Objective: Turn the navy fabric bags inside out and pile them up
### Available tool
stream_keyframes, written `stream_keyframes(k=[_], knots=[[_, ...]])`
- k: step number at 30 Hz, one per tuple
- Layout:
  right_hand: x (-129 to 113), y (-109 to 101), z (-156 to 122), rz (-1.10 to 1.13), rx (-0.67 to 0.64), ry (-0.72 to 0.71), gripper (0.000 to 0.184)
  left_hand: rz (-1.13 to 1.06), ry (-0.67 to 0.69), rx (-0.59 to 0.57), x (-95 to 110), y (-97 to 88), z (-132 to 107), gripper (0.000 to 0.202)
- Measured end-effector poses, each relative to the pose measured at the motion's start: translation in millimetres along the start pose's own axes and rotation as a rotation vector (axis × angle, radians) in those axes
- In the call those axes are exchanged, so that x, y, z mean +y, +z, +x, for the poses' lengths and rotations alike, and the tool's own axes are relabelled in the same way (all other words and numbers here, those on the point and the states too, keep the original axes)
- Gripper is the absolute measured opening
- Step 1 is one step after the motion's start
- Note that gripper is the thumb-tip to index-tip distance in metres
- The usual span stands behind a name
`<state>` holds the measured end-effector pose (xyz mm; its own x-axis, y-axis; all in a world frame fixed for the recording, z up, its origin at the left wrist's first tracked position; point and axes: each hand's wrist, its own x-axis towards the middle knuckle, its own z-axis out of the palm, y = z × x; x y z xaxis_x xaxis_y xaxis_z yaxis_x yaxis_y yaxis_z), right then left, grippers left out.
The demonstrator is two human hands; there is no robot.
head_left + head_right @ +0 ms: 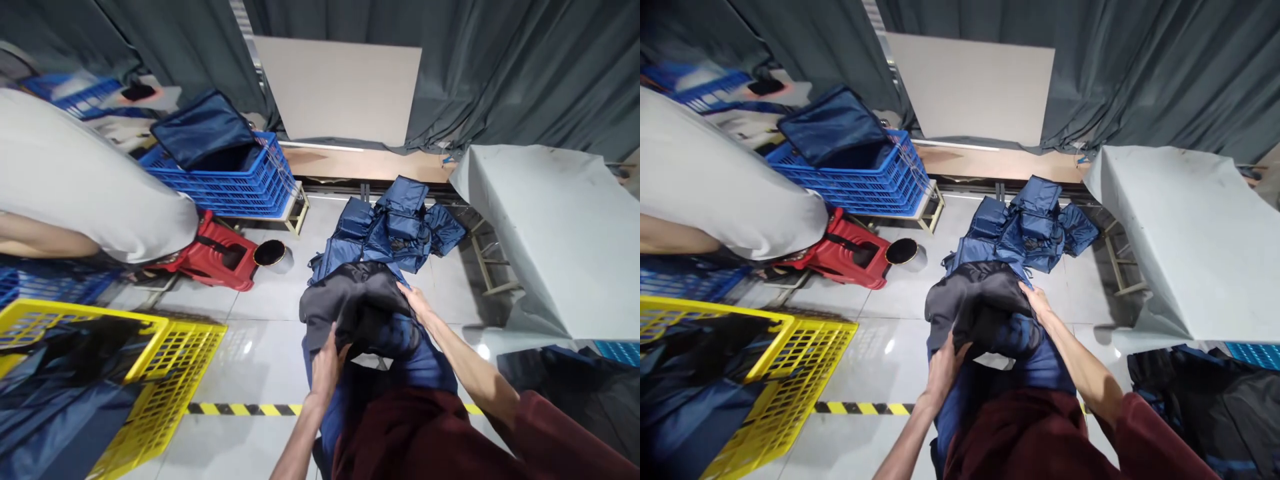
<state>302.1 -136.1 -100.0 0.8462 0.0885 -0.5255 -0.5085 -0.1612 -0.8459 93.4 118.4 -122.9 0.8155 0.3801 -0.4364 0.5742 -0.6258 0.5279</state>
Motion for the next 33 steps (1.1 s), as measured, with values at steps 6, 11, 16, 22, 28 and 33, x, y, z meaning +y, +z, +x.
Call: stream_keyframes(k=[6, 11, 16, 22, 28, 33], knots=[[18.3, -6.8, -2.4, 0.219, 0.049, 0.031, 0.062, 0.117, 0.081, 0.013, -14.9, 5.9, 28.7, 0.050], [15.7, -8.3, -39.0, 0.518, -0.041, -0.139, 0.063, 0.072, 0.183, 0.128, -54.5, 2.7, 14.1, 0.045], [58.1, -1.1, -49.1, 0.377, -0.071, -0.150, 0.070, 0.131, 0.099, 0.147, -69.5, 31.9, 7.2, 0.043], [64.8, -5.0, -25.6, 0.321, -0.202, -0.121, 0.072, 0.194, 0.045, 0.106, -51.4, 28.6, 33.0, 0.034], [11.2, -10.8, -24.1, 0.144, -0.331, -0.073, 0.057, 0.158, 0.164, 0.118, -57.9, 12.0, 16.1, 0.034], [-47.7, -3.7, -37.3, 0.211, -0.087, -0.160, 0.056, 0.121, 0.230, 0.265, -59.3, -17.3, -5.4, 0.047]])
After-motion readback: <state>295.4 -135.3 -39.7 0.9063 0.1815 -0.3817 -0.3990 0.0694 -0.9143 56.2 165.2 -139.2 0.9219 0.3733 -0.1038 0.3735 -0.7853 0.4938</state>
